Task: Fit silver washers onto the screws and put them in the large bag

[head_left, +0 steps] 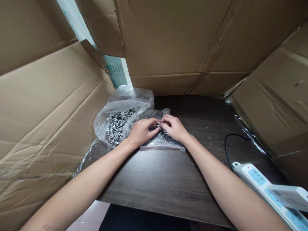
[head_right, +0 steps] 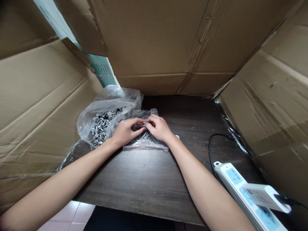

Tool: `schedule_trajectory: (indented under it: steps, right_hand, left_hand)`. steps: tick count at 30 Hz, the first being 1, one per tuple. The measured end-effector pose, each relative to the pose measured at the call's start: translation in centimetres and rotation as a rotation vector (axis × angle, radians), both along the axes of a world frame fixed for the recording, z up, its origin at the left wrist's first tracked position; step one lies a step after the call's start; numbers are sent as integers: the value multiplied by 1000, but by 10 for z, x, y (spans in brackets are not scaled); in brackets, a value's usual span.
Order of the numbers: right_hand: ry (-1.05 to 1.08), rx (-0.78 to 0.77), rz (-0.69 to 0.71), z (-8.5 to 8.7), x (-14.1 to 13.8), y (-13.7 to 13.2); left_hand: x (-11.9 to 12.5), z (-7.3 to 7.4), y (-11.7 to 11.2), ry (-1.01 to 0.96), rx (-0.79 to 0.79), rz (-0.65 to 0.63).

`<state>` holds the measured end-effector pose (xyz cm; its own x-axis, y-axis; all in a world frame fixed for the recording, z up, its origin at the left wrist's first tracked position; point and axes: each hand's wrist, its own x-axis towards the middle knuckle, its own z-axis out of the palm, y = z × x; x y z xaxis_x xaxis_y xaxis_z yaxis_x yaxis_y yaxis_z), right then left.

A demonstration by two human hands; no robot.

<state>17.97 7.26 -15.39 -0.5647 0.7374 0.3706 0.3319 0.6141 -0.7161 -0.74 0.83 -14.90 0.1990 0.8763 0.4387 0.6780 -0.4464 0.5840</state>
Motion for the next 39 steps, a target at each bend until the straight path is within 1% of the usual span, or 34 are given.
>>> schedule_trajectory:
  steps: [7,20,29,39]
  right_hand:
    - [-6,-14,0,0,0,0]
    - [54,-36,-13,1,-1,1]
    - [17,-26,-14,1,0,0]
    - [93,-72,-19,-2,0,3]
  left_hand:
    - [-1,-4,2,18,72,-14]
    - [1,0,0,-7,26,23]
    - [1,-1,0,50,84,11]
    - [1,0,0,40,70,14]
